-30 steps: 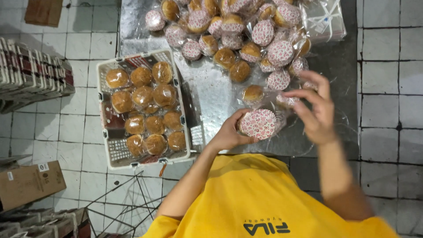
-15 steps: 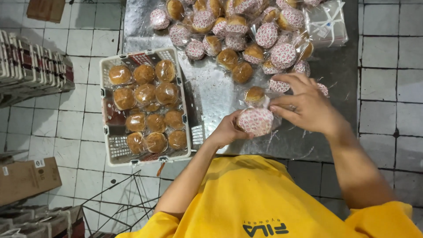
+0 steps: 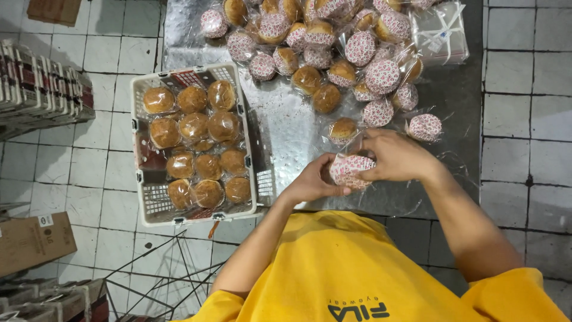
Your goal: The person places bread rolls into individual clear plastic bags and then arranges the packaged items into a white plastic crate.
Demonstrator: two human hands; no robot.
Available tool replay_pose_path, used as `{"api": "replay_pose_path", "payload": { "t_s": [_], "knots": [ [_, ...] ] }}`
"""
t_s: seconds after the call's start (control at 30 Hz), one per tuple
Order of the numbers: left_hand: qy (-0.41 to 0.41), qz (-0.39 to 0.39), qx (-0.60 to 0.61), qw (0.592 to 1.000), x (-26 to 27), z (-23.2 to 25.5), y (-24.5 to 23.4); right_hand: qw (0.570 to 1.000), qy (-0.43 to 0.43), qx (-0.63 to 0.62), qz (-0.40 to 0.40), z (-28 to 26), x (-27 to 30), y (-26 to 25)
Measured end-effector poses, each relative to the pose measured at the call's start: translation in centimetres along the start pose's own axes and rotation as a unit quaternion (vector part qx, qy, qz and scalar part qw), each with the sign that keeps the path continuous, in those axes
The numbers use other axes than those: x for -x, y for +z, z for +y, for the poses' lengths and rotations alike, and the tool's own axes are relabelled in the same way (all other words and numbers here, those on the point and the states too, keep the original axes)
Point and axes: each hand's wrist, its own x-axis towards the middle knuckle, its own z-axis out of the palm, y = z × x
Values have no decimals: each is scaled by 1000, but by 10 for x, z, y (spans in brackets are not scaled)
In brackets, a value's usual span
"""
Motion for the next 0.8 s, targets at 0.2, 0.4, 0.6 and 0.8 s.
{"api": "replay_pose_path", "payload": {
  "t_s": [0.2, 0.4, 0.6, 0.8],
  "knots": [
    [33, -125, -162, 978, -18, 22, -15, 987, -95, -120, 41, -3, 3, 5],
    [64, -140, 27, 988, -13, 36, 3, 921, -80, -250, 289, 37, 17, 14],
    [81, -154, 36, 984, -5, 46, 24, 867, -181, -46, 463, 21, 15, 15],
    [114, -138, -75, 981, -6, 64, 46, 855, -178, 174, 454, 43, -15, 29]
  ]
}}
